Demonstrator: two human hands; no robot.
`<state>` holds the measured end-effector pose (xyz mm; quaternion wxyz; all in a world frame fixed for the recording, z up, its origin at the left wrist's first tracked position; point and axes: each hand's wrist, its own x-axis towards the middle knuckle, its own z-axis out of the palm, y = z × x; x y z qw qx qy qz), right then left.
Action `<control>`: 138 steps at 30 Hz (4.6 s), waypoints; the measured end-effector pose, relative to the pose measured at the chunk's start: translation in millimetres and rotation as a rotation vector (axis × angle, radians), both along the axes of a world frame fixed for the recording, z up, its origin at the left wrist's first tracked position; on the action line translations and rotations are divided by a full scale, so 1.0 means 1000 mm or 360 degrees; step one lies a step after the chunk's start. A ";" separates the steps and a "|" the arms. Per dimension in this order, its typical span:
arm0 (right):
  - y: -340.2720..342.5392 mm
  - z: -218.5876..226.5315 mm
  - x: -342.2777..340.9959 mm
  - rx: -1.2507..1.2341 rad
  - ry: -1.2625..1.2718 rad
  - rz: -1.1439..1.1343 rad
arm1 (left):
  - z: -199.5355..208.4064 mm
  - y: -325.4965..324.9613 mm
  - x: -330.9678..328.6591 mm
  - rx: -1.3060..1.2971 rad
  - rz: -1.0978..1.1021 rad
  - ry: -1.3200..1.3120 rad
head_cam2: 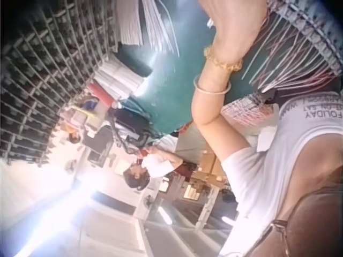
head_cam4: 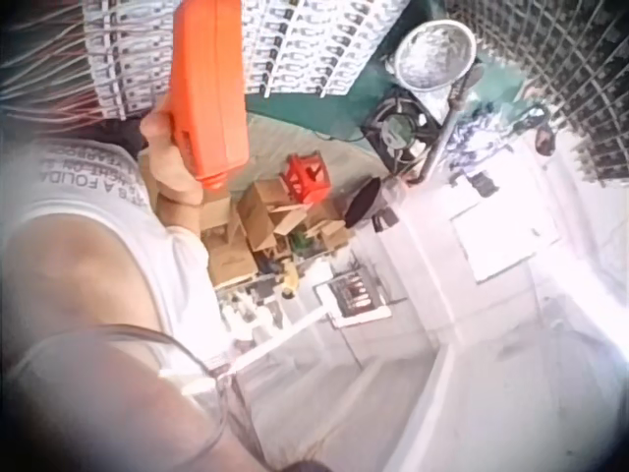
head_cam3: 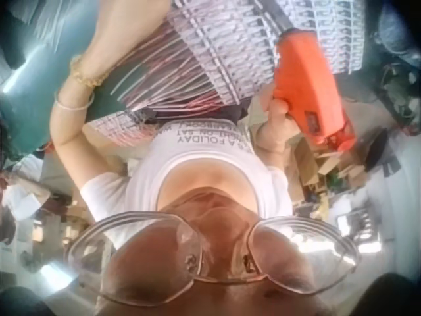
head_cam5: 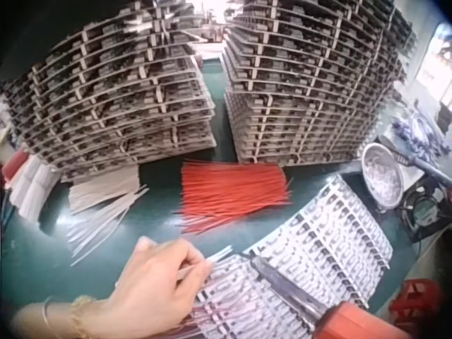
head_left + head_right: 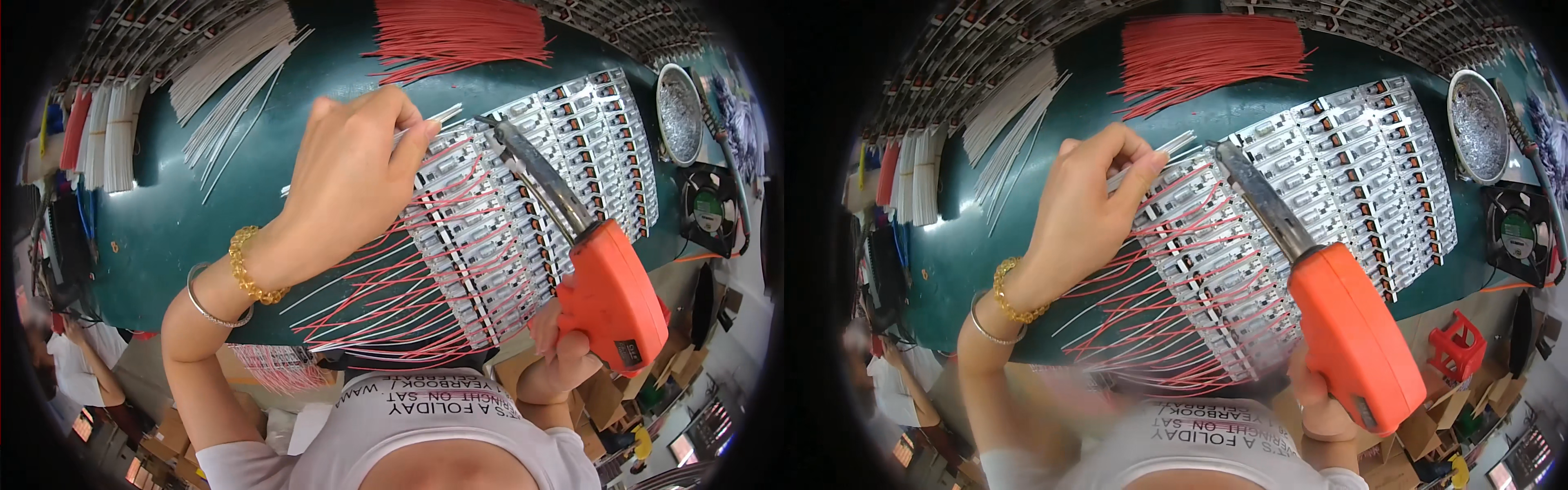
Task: The person uses a soldering iron to attach red and white wires to a large grid of electronic components on a green workbench. They repeatedly pick up individual wires, position them on the component terminals, and apply the soldering iron to secure the connections.
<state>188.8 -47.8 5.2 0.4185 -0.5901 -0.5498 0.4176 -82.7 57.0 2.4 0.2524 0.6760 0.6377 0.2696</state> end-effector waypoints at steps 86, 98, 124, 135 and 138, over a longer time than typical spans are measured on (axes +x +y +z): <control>-0.028 -0.005 0.025 -0.0134 0.0042 0.0035 | 0.003 -0.015 0.031 0.0444 -0.0145 0.0162; -0.034 -0.007 0.030 -0.0083 -0.0055 0.0100 | 0.002 -0.017 0.032 0.0473 -0.0141 0.0183; -0.033 0.001 0.024 -0.0138 0.0396 -0.0001 | -0.002 -0.022 0.037 0.0465 -0.0163 0.0135; -0.040 0.004 0.032 -0.0240 -0.0526 0.0132 | 0.002 -0.020 0.034 0.0388 -0.0202 0.0083; -0.053 0.001 0.039 -0.0314 -0.0445 0.0008 | 0.000 -0.020 0.034 0.0413 -0.0213 0.0082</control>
